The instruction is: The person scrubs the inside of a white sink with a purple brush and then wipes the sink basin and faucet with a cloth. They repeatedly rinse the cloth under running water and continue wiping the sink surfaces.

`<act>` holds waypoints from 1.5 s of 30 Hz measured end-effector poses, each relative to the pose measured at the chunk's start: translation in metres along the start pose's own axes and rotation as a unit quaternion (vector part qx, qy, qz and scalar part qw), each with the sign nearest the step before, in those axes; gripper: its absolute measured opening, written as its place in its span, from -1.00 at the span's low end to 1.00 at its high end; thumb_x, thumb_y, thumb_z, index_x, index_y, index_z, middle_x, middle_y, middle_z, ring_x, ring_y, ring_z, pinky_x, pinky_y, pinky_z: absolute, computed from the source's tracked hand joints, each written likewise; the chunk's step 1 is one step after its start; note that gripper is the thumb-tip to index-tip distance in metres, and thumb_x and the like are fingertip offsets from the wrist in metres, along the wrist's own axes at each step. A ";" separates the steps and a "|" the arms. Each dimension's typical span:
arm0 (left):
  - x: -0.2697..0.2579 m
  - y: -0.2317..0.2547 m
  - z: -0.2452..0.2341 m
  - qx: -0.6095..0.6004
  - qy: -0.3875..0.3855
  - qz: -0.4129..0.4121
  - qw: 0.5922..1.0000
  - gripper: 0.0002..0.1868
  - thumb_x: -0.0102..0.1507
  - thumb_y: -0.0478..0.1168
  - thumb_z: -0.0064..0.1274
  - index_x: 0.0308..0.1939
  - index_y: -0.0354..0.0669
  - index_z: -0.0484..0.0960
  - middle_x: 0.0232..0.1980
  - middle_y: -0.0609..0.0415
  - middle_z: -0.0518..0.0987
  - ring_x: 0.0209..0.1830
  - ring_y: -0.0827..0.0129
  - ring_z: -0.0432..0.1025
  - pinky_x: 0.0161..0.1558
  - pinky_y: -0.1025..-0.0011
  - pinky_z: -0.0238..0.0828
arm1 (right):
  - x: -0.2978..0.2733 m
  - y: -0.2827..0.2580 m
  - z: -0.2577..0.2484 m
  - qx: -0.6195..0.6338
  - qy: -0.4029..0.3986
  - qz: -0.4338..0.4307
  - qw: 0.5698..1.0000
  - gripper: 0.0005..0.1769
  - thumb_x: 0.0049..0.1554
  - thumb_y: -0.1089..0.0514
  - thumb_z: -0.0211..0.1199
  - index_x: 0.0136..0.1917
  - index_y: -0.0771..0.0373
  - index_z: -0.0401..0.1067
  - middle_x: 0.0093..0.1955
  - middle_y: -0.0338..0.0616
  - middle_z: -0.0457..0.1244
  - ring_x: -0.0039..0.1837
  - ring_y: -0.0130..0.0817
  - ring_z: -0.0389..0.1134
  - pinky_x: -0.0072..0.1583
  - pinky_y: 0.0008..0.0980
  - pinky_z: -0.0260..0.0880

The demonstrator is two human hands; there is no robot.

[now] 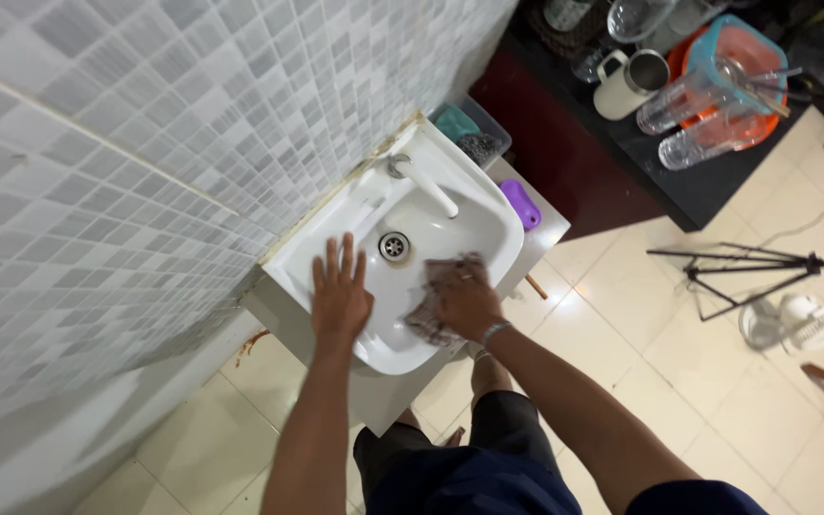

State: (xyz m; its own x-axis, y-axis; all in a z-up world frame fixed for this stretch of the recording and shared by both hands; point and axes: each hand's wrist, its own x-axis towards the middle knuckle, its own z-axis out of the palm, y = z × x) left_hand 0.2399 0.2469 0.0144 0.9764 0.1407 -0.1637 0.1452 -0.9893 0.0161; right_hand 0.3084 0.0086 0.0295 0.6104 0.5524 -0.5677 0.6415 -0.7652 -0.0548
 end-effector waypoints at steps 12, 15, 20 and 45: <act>-0.052 0.111 -0.009 -0.078 -0.064 -0.241 0.965 -0.53 0.32 0.00 -0.14 0.25 -0.04 0.55 0.48 0.13 0.32 0.68 0.21 -0.24 0.55 -0.14 -0.37 | 0.056 0.134 -0.018 -0.041 0.239 -0.072 0.967 -0.12 0.21 -0.08 -0.02 0.65 0.33 -0.17 0.71 0.09 -0.24 0.72 0.07 -0.33 0.60 0.08 -0.33; -0.055 0.127 0.008 -0.088 0.011 -0.280 0.956 -0.57 0.33 -0.01 -0.13 0.19 -0.05 0.61 0.38 0.14 0.43 0.66 0.25 -0.14 0.53 -0.16 -0.31 | 0.095 0.133 -0.032 -0.067 0.245 -0.115 0.960 -0.10 0.21 0.02 -0.01 0.69 0.31 -0.22 0.76 0.00 -0.27 0.76 -0.12 -0.38 0.61 0.11 -0.38; -0.066 0.172 0.030 -0.118 0.091 -0.362 0.920 -0.63 0.40 -0.04 -0.20 0.05 -0.06 0.68 0.31 0.10 0.51 0.60 0.17 0.01 0.53 -0.21 -0.27 | 0.148 0.120 -0.071 -0.119 0.249 -0.179 0.944 -0.05 0.24 -0.10 0.01 0.68 0.39 -0.27 0.75 0.07 -0.35 0.74 -0.10 -0.43 0.57 0.27 -0.41; -0.227 0.310 0.100 -0.547 0.193 -0.464 0.670 -0.43 0.28 -0.12 0.01 0.39 -0.07 0.37 0.61 -0.16 0.04 0.25 -0.02 0.46 0.22 0.19 0.45 | -0.032 0.092 0.051 0.057 0.207 -0.311 0.926 -0.41 0.22 0.04 0.11 0.50 0.08 0.23 0.55 -0.12 0.13 0.54 -0.17 0.11 0.52 0.22 -0.07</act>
State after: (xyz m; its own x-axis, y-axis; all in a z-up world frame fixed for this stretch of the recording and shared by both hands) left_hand 0.0475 -0.0961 -0.0417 0.3237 0.8829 -0.3402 0.5416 0.1220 0.8318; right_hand 0.3239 -0.0959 0.0006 0.2797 0.9594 -0.0351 0.8897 -0.2728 -0.3660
